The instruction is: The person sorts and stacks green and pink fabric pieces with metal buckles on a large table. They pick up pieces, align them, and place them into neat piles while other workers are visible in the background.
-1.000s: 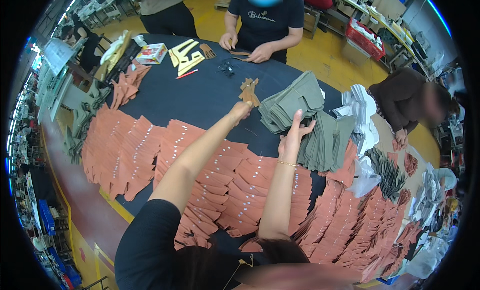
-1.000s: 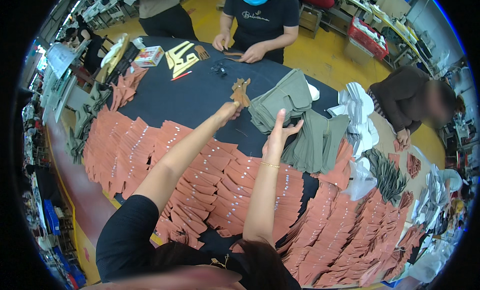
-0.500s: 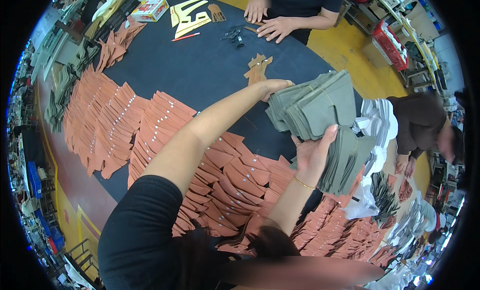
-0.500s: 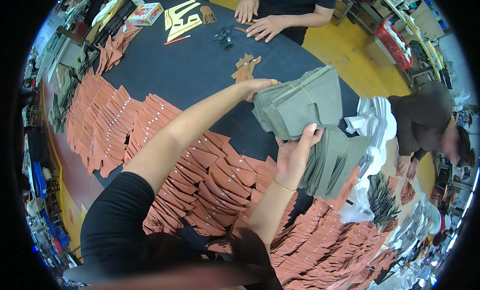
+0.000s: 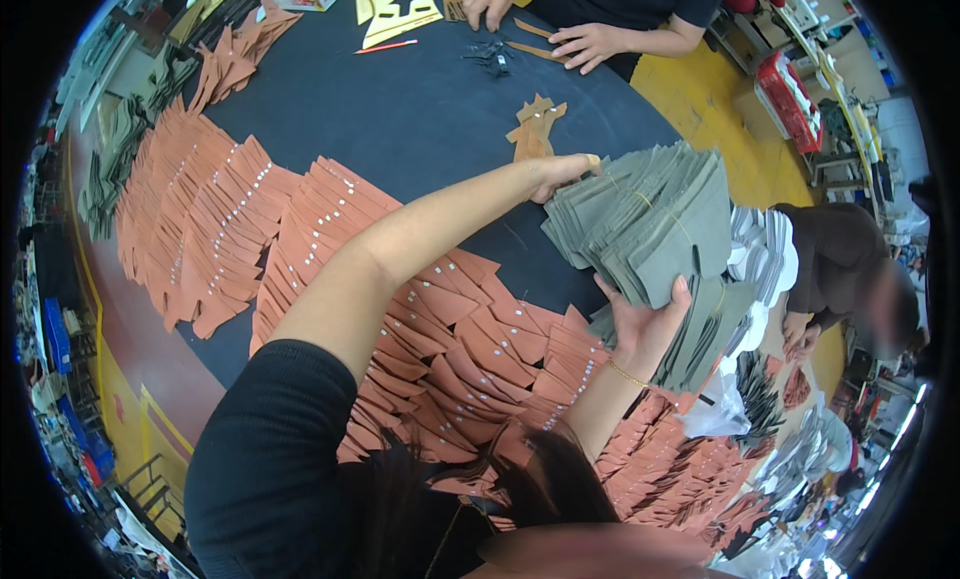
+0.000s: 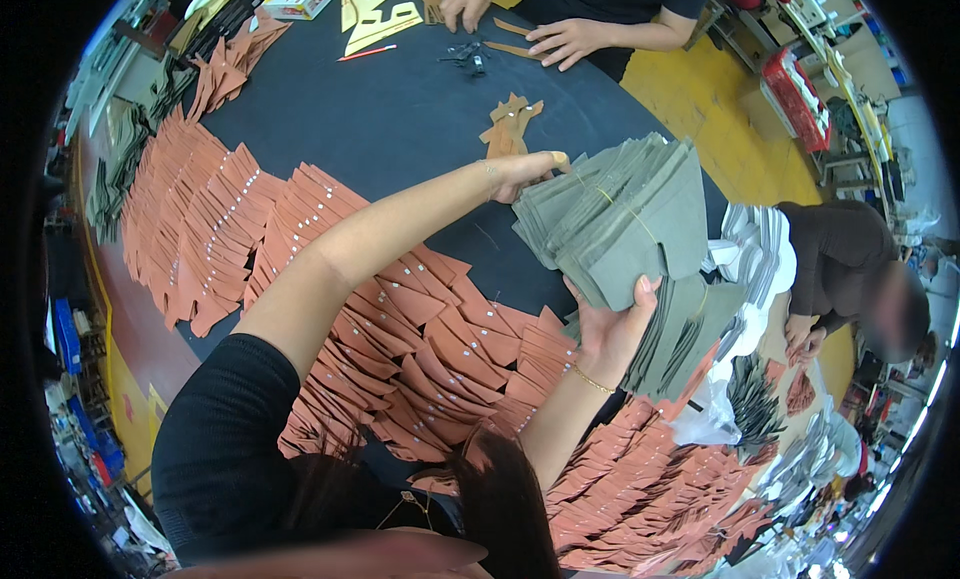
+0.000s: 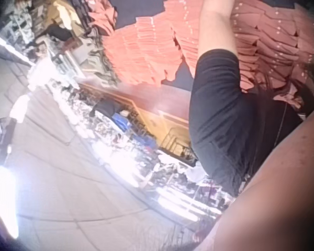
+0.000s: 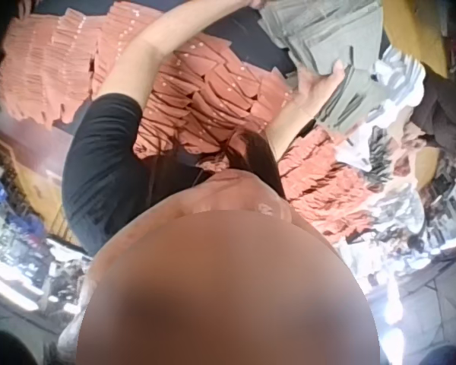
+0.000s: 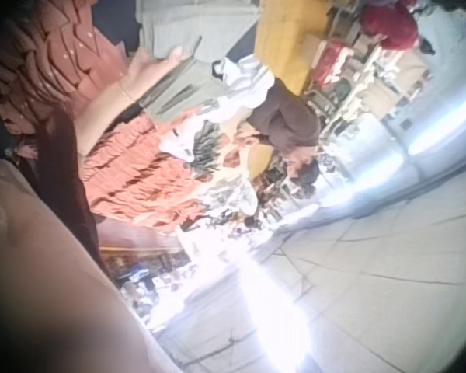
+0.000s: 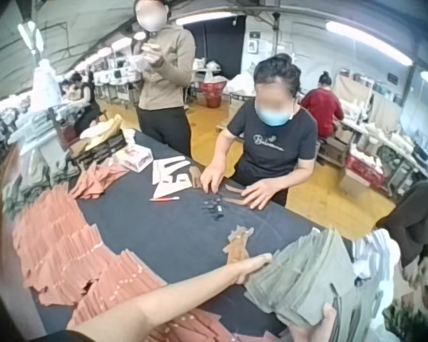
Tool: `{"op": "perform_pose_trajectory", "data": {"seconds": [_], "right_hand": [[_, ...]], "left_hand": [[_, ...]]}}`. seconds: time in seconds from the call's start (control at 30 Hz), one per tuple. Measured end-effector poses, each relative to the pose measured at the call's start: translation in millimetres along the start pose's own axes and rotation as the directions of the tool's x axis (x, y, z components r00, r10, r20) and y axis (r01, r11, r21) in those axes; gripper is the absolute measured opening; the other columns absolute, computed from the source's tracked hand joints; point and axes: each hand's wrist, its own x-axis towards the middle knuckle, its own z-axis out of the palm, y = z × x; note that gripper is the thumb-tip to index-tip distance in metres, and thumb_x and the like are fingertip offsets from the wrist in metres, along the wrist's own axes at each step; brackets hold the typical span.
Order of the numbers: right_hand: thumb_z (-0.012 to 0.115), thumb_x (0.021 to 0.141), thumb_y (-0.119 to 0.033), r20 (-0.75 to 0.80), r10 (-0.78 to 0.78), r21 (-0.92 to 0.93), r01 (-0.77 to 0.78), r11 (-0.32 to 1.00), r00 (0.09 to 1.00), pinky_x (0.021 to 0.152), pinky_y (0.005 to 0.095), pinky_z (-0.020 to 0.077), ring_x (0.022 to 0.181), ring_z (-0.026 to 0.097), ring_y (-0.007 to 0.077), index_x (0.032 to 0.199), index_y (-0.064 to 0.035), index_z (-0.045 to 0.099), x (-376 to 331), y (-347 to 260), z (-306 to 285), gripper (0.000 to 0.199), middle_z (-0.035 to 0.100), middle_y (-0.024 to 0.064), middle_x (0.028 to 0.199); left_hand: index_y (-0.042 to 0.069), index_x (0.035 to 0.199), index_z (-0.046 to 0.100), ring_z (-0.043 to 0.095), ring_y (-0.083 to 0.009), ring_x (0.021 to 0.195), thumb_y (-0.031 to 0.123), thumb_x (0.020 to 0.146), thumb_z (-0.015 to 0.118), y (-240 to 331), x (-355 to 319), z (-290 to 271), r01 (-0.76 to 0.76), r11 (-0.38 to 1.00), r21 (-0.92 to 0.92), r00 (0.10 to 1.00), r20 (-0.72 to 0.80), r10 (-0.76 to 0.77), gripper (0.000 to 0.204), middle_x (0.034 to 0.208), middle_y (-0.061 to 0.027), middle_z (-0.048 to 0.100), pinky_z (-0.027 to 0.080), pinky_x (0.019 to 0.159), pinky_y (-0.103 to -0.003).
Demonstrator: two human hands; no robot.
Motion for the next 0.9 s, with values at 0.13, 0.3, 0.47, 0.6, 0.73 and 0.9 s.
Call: {"op": "perform_pose_trajectory", "data": {"seconds": [0.13,0.3,0.47,0.6,0.73,0.9], "right_hand": [[0.064,0.077,-0.045,0.071,-0.009,0.045,0.005,0.999,0.997,0.094,0.0738,0.0313,0.129,0.038,0.0453,0.144,-0.0065,0.029,-4,-4,0,0.085,0.038,0.0190,0.142],[0.065,0.074,-0.045,0.112,-0.008,0.156,-0.009,0.988,0.994,0.096,0.0775,0.0277,0.130,0.036,0.0456,0.144,-0.0089,0.030,-31,-10,19,0.087,0.037,0.0179,0.144],[0.074,0.070,-0.031,0.265,-0.018,0.349,-0.079,0.934,0.964,0.098,0.0633,0.0398,0.122,0.049,0.0321,0.137,-0.0068,0.042,-82,-23,52,0.078,0.051,0.0114,0.132],[0.074,0.070,-0.023,0.459,-0.074,0.377,-0.120,0.918,0.885,0.097,0.0494,0.0481,0.111,0.058,0.0313,0.131,0.0001,0.047,-141,-19,77,0.071,0.058,0.0143,0.124],[0.071,0.068,-0.016,0.572,-0.114,0.422,-0.172,0.890,0.812,0.095,0.0469,0.0504,0.108,0.060,0.0334,0.132,0.0031,0.045,-225,4,113,0.071,0.058,0.0187,0.123],[0.069,0.068,-0.017,0.527,0.081,0.338,-0.296,0.893,0.846,0.101,0.0483,0.0457,0.116,0.056,0.0370,0.138,0.0009,0.040,-326,43,179,0.077,0.054,0.0187,0.131]], "left_hand": [[-0.005,0.111,0.058,0.057,-0.0250,0.100,0.051,0.078,0.060,-11,-10,-7,-0.074,0.993,-0.088,0.996,-0.064,0.068,0.066,0.102,-0.0165,0.055,0.051,0.079,-0.036],[-0.004,0.115,0.057,0.065,-0.0208,0.093,0.039,0.086,0.060,-14,-46,-11,-0.121,0.863,-0.490,0.974,0.107,0.198,0.052,0.104,-0.0160,0.063,0.056,0.082,-0.035],[0.000,0.126,0.053,0.064,-0.0197,0.101,0.039,0.090,0.061,-3,-147,-15,-0.196,0.836,-0.512,0.931,0.172,0.323,0.053,0.117,-0.0146,0.062,0.054,0.089,-0.036],[0.005,0.144,0.031,0.045,-0.0204,0.126,0.054,0.087,0.061,-9,-273,-16,-0.342,0.885,-0.315,0.899,0.165,0.406,0.081,0.140,-0.0129,0.043,0.042,0.104,-0.038],[0.005,0.148,0.012,0.031,-0.0230,0.136,0.060,0.082,0.063,-48,-406,-18,-0.504,0.842,-0.192,0.852,0.048,0.521,0.100,0.145,-0.0138,0.030,0.036,0.108,-0.038],[0.010,0.152,0.000,0.011,-0.0313,0.144,0.063,0.078,0.064,-137,-550,-43,-0.583,0.801,-0.138,0.813,-0.117,0.571,0.111,0.156,-0.0187,0.006,0.020,0.115,-0.047]]}}
